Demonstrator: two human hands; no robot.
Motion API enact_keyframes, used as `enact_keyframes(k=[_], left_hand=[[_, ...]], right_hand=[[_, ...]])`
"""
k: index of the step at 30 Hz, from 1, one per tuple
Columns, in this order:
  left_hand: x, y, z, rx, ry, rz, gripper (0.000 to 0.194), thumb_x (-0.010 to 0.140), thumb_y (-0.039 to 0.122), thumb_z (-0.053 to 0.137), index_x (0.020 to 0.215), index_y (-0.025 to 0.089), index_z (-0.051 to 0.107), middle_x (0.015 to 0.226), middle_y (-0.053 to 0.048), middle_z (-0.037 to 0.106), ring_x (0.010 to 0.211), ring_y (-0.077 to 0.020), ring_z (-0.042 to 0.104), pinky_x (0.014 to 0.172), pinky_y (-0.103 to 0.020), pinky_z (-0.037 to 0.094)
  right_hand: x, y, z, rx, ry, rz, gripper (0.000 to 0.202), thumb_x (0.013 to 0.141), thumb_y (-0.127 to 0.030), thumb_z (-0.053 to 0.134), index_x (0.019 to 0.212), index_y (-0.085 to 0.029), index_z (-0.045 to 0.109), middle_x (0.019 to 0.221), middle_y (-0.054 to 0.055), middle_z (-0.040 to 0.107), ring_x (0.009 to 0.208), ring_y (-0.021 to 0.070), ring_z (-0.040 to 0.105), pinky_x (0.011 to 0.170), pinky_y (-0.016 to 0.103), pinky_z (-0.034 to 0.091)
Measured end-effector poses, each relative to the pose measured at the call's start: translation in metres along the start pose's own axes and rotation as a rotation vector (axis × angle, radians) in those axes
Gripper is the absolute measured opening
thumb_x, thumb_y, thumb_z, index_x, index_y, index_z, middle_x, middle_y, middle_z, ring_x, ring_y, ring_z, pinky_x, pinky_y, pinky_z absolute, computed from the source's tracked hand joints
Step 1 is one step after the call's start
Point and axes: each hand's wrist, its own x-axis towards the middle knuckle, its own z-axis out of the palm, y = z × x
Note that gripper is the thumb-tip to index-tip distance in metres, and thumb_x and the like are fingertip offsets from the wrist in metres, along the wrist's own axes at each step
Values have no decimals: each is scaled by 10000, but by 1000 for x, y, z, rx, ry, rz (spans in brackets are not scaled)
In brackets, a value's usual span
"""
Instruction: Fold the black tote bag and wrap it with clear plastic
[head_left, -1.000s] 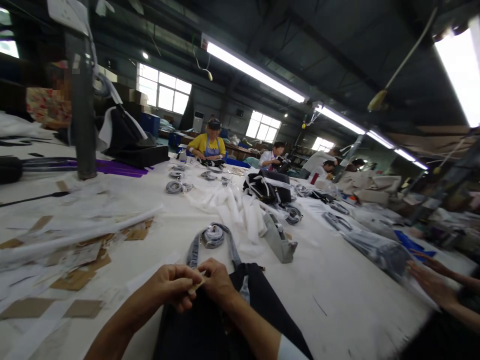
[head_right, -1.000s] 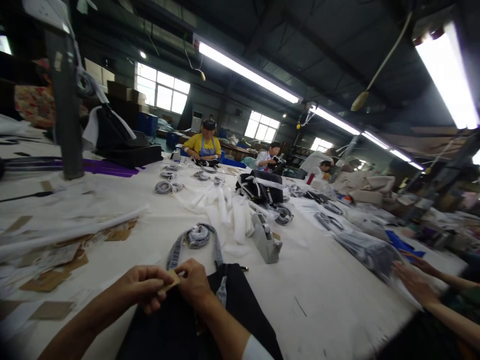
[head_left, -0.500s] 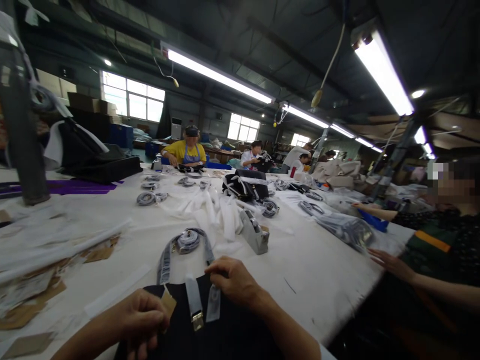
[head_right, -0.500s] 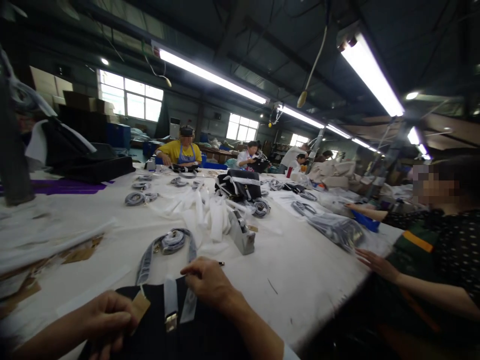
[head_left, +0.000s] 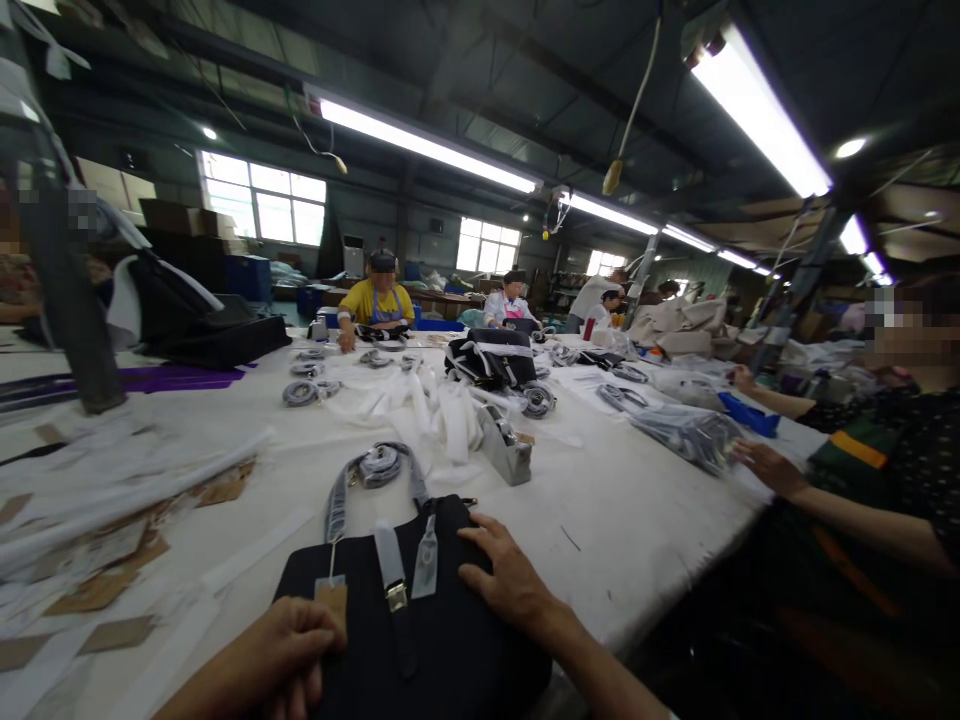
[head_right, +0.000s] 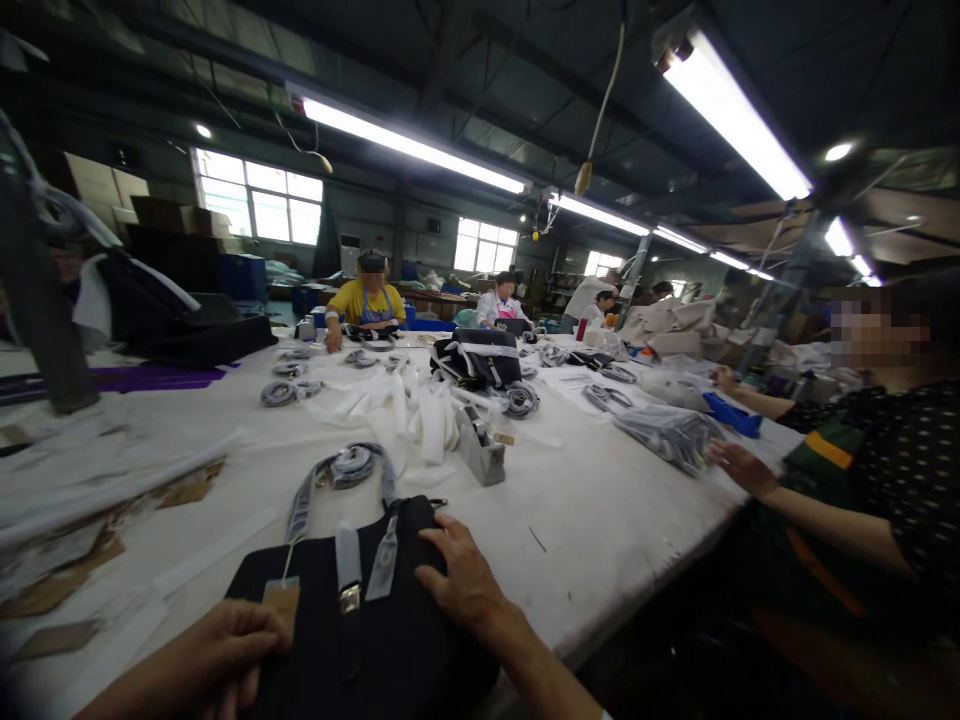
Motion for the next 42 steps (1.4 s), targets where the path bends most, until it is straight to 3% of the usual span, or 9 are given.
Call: enact_keyframes(k=[6,12,16,18,20,22,28,36,42], left_hand=[[-14,14,2,134,-69,-9,536,598,719,513,810,231,447,458,-15,596,378,-212,565,322,-236,358],[-61,39,-4,312,-174,77,369,760,497,542,983,208,600,450,28,570,290,-145,449,325,-213,316],[-60,50,-6,306,274,380,317,846,456,460,905,197,633,624,-22,648,491,-169,580,482,-252,453],[-45,50,-7,427,527,586,275,856,370,478,992,210,656,1004,-80,699,904,-232,655,811,-329,507],[-26,43,-7,612,607,659,389,822,281,531,1200,218,598,1369,-98,528,1259,-271,477,1061,-409,360],[-7,29,-3,783,544,603,521,801,255,562,1316,196,516,1476,-118,391,1365,-289,342,1126,-474,256],[7,-10,10,940,434,615,482,873,313,527,1345,220,490,1435,-113,449,1350,-289,371,1142,-514,184],[-13,0,-3,889,326,614,375,892,296,547,1260,223,538,1392,-89,505,1327,-258,397,1131,-465,192],[-20,9,-10,842,337,621,382,912,399,518,1249,219,542,1194,-84,591,1136,-243,515,1005,-374,356]], right_hand=[[0,8,5,26,33,59,507,775,-290,632,1273,-210,573,1332,99,542,1255,242,475,1097,397,332],[-1,14,9,25,63,70,484,799,-320,598,1270,-208,577,1298,85,587,1218,244,520,1084,404,359],[0,15,11,5,65,107,509,803,-358,586,1283,-189,568,1320,89,577,1236,253,515,1095,415,353],[0,17,12,0,70,124,521,796,-373,593,1288,-202,565,1327,81,574,1240,258,514,1099,426,352],[1,18,12,-11,81,136,528,789,-386,599,1287,-214,566,1330,72,572,1245,260,511,1098,432,354],[2,20,12,-27,83,146,530,785,-397,598,1283,-218,568,1330,66,573,1242,259,514,1090,429,367],[5,17,12,-66,71,190,533,772,-434,592,1261,-222,582,1310,68,586,1221,266,528,1082,433,373],[5,16,10,-159,25,204,574,796,-488,528,1272,-169,561,1324,109,564,1235,278,505,1097,446,342],[-1,24,14,-129,42,162,541,832,-470,504,1287,-180,546,1328,106,558,1238,271,501,1101,441,337]])
